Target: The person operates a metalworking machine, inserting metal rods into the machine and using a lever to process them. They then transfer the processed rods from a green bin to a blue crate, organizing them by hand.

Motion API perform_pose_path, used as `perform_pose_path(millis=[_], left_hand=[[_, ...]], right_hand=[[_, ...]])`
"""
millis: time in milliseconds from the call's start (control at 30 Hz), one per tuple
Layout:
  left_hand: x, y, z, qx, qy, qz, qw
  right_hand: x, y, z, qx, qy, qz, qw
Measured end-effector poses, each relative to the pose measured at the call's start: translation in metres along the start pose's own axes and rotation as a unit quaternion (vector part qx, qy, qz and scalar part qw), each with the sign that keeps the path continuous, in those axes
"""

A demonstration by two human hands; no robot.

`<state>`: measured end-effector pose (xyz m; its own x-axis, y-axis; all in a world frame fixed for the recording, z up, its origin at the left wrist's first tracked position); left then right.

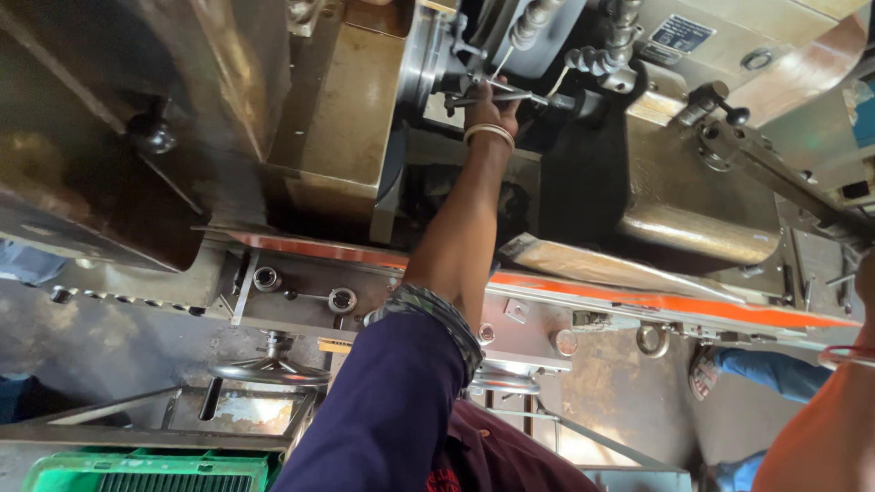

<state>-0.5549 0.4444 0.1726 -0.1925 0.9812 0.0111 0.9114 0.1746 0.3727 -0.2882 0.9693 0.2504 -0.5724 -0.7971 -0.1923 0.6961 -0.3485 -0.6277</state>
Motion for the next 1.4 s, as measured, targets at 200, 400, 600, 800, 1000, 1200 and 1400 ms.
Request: perform_pose_path(millis=[200, 400, 600, 800, 1000, 1200, 1400], left_hand=[[0.002, 0.002, -0.003, 0.012, 0.033, -0.018, 0.999], [0.0, 0.009, -0.008, -0.003, 0.019, -0.021, 1.0], [0.003, 0.001, 0.008, -0.016, -0.04, 0.009, 0.999], [-0.011, 0.048, -0.005, 0.144, -0.275, 0.02, 0.95], [-0.15, 0.176, -0.033, 0.377, -0.511, -0.147, 0.758], [-0.341, 0.261, 0.026, 0.369, -0.631, -0.428, 0.532], [-0.463, 0.273, 0.163, 0.076, -0.709, -0.394, 0.579]], right_hand=[[-0.025, 0.032, 0.005, -0.014, 0.021, 0.007, 1.0], [-0.011, 0.024, 0.035, 0.011, -0.095, 0.04, 0.995], [0.051, 0.076, 0.111, -0.034, -0.194, -0.097, 0.976], [0.246, 0.251, 0.2, -0.03, -0.588, 0.22, 0.778], [0.496, 0.382, 0.192, 0.481, -0.24, 0.494, 0.684], [0.615, 0.424, 0.205, 0.499, -0.232, 0.461, 0.696], [0.613, 0.474, 0.225, 0.526, -0.316, 0.429, 0.663]])
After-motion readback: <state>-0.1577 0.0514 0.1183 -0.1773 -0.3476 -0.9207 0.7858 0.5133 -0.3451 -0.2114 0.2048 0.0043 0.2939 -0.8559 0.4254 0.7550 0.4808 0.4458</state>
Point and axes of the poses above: each hand's wrist, its own y-axis away from the middle knuckle, its own z-axis out of the back of the hand, x = y × z, the point moved 2 cm from there along -y, towards the middle knuckle, and after that the axes turned 9 degrees about -z, right-handed, at the moved point
